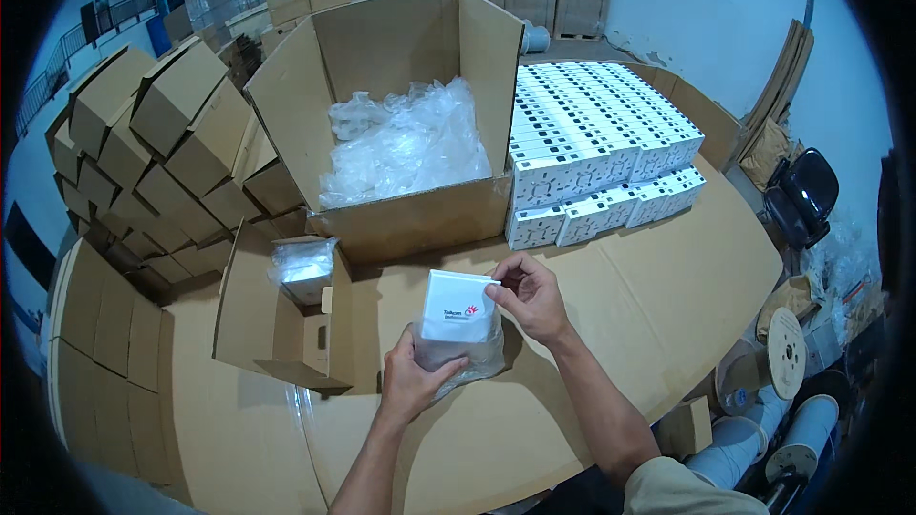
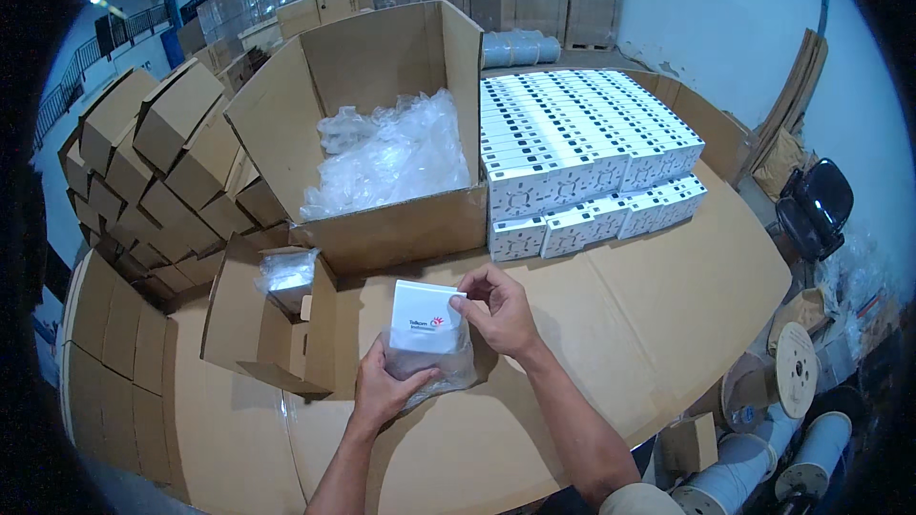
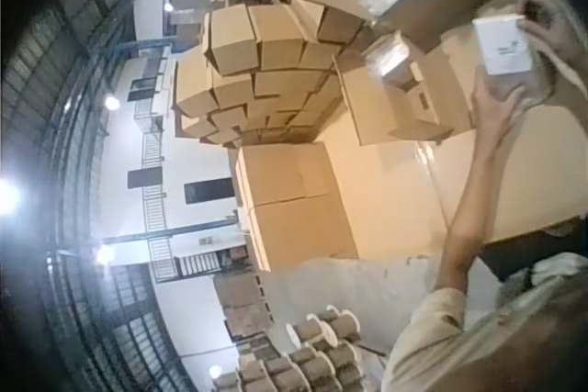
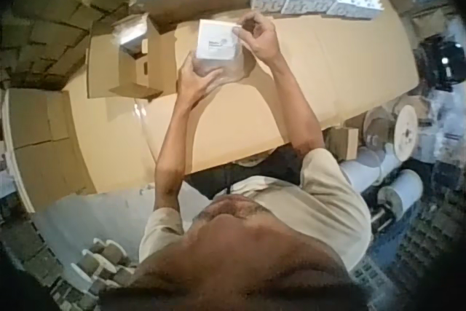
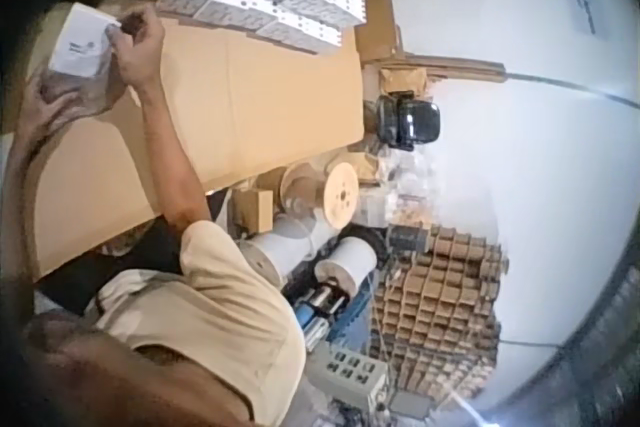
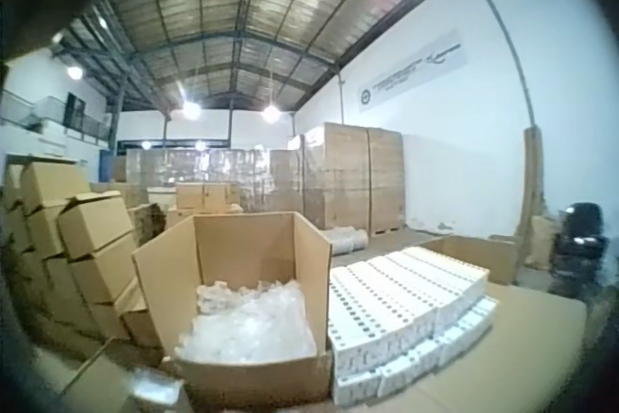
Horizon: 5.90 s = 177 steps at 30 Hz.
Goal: Packing small white electronics boxes into individual plastic bags and placing them into a larger shipping carton.
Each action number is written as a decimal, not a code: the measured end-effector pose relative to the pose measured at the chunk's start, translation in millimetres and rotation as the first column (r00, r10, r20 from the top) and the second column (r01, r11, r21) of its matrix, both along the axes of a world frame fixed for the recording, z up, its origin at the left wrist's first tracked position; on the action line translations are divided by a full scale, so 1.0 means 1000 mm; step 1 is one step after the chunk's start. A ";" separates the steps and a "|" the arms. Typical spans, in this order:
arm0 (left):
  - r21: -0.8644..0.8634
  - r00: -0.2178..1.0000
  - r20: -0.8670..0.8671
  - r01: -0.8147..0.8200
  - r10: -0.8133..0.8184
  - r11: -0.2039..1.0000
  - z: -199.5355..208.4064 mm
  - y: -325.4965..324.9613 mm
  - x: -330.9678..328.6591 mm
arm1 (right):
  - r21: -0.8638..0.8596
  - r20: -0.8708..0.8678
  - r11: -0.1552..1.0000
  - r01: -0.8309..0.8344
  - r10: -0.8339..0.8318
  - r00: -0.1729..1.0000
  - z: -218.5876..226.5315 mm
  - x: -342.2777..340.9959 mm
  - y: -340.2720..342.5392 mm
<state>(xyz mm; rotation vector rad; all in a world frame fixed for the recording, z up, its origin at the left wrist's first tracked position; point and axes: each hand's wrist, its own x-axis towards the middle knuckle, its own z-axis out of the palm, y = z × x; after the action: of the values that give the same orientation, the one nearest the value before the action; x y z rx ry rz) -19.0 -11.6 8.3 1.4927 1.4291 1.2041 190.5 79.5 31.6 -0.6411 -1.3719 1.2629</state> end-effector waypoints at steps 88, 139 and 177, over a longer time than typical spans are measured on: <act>0.059 0.903 0.410 -0.165 0.127 0.985 0.010 0.008 -0.003 | -0.136 0.295 0.966 -0.222 0.253 0.922 0.011 0.004 -0.009; 0.253 0.996 -0.042 -0.069 0.082 0.965 0.019 0.006 -0.006 | 0.005 0.663 0.992 -0.122 0.088 0.744 0.021 0.003 -0.014; 0.015 0.707 -0.705 -0.066 0.057 0.998 0.026 -0.168 -0.016 | 0.213 0.244 0.957 -0.195 0.141 0.959 0.048 -0.176 0.040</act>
<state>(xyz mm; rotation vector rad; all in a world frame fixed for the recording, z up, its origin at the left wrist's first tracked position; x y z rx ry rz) -35.1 -179.3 34.4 2.0367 1.9803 0.6464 14.2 119.0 79.3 -0.5223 -1.7682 1.1613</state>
